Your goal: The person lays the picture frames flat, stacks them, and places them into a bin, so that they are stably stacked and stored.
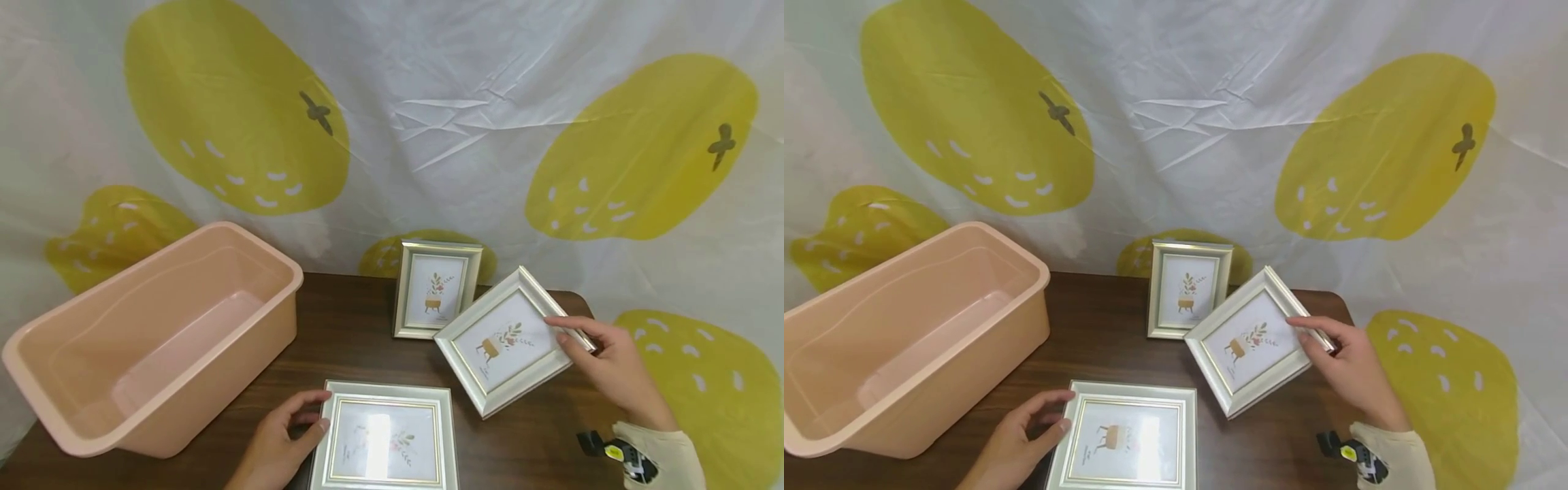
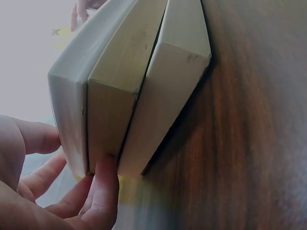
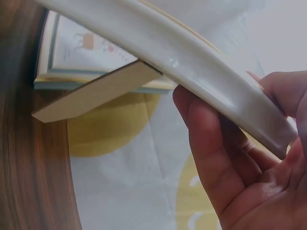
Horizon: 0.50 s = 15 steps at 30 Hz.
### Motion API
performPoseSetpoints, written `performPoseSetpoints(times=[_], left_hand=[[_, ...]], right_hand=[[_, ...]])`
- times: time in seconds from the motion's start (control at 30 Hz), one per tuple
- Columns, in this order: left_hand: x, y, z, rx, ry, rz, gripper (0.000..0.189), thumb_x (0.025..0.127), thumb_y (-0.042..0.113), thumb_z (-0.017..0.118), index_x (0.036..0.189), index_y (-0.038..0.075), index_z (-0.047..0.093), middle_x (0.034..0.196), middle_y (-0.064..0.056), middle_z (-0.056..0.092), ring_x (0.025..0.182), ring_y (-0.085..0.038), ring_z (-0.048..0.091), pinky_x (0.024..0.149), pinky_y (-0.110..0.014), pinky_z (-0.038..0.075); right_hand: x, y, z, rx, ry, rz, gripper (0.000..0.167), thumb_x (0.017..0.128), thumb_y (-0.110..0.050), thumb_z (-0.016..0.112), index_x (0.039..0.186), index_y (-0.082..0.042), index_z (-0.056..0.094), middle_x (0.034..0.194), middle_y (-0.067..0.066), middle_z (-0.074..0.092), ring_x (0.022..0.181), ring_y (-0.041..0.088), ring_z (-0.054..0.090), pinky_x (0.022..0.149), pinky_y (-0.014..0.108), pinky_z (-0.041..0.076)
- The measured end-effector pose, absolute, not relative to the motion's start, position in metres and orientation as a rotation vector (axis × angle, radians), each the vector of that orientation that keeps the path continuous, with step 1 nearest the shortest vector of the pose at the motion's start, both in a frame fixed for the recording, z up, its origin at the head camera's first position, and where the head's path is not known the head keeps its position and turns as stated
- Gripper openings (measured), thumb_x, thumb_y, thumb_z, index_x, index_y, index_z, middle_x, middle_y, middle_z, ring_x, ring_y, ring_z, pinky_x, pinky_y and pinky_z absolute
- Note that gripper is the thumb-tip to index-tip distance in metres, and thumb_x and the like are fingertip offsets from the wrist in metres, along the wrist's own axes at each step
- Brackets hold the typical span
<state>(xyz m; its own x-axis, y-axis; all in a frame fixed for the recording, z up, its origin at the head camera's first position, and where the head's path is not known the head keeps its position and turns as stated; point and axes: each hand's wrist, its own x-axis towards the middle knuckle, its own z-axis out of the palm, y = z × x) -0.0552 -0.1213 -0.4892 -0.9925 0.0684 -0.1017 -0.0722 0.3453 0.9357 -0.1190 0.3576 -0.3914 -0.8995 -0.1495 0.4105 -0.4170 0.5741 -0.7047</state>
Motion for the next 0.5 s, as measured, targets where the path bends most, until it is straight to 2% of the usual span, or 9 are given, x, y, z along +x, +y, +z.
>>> performPoseSetpoints(times=[0.1, 0.2, 0.3, 0.37, 0.5], left_hand=[[-0.055, -0.122, -0.489, -0.017, 2.468, 1.731, 0.035, 0.096, 0.018, 0.079, 0.127, 0.03, 0.072, 0.136, 0.004, 0.071, 0.109, -0.011, 0.069, 0.093, -0.041, 0.056], [-0.054, -0.124, -0.488, -0.036, 2.452, 1.737, 0.035, 0.096, 0.018, 0.079, 0.128, 0.029, 0.072, 0.136, 0.004, 0.07, 0.11, -0.012, 0.069, 0.087, -0.034, 0.056], [-0.054, -0.124, -0.487, -0.044, 2.437, 1.757, 0.035, 0.095, 0.017, 0.079, 0.128, 0.027, 0.072, 0.136, 0.003, 0.07, 0.112, -0.014, 0.069, 0.081, -0.028, 0.057], [-0.054, -0.125, -0.485, -0.032, 2.444, 1.766, 0.035, 0.095, 0.016, 0.079, 0.128, 0.026, 0.072, 0.136, 0.002, 0.07, 0.112, -0.015, 0.069, 0.079, -0.026, 0.057], [-0.055, -0.126, -0.481, -0.013, 2.483, 1.749, 0.032, 0.095, 0.018, 0.08, 0.126, 0.026, 0.072, 0.135, 0.003, 0.07, 0.114, -0.017, 0.069, 0.083, -0.027, 0.057]], right_hand=[[-0.112, 0.355, -0.389, 0.45, -2.467, 1.262, 0.027, 0.098, 0.006, 0.067, 0.123, -0.001, 0.075, 0.106, -0.02, 0.074, 0.04, 0.003, 0.03, 0.037, 0.025, 0.034], [-0.106, 0.352, -0.384, 0.41, -2.424, 1.316, 0.027, 0.098, 0.008, 0.066, 0.124, 0.002, 0.074, 0.113, -0.02, 0.075, 0.041, 0.004, 0.035, 0.036, 0.028, 0.033], [-0.102, 0.35, -0.38, 0.367, -2.39, 1.34, 0.028, 0.098, 0.008, 0.067, 0.124, 0.003, 0.073, 0.111, -0.019, 0.074, 0.044, -0.001, 0.043, 0.037, 0.029, 0.034], [-0.1, 0.348, -0.379, 0.353, -2.366, 1.366, 0.028, 0.097, 0.009, 0.067, 0.124, 0.004, 0.073, 0.11, -0.017, 0.075, 0.049, -0.003, 0.05, 0.039, 0.025, 0.039], [-0.097, 0.342, -0.379, 0.364, -2.259, 1.592, 0.029, 0.097, 0.012, 0.065, 0.125, 0.008, 0.071, 0.113, -0.009, 0.077, 0.071, -0.001, 0.069, 0.053, 0.019, 0.053]])
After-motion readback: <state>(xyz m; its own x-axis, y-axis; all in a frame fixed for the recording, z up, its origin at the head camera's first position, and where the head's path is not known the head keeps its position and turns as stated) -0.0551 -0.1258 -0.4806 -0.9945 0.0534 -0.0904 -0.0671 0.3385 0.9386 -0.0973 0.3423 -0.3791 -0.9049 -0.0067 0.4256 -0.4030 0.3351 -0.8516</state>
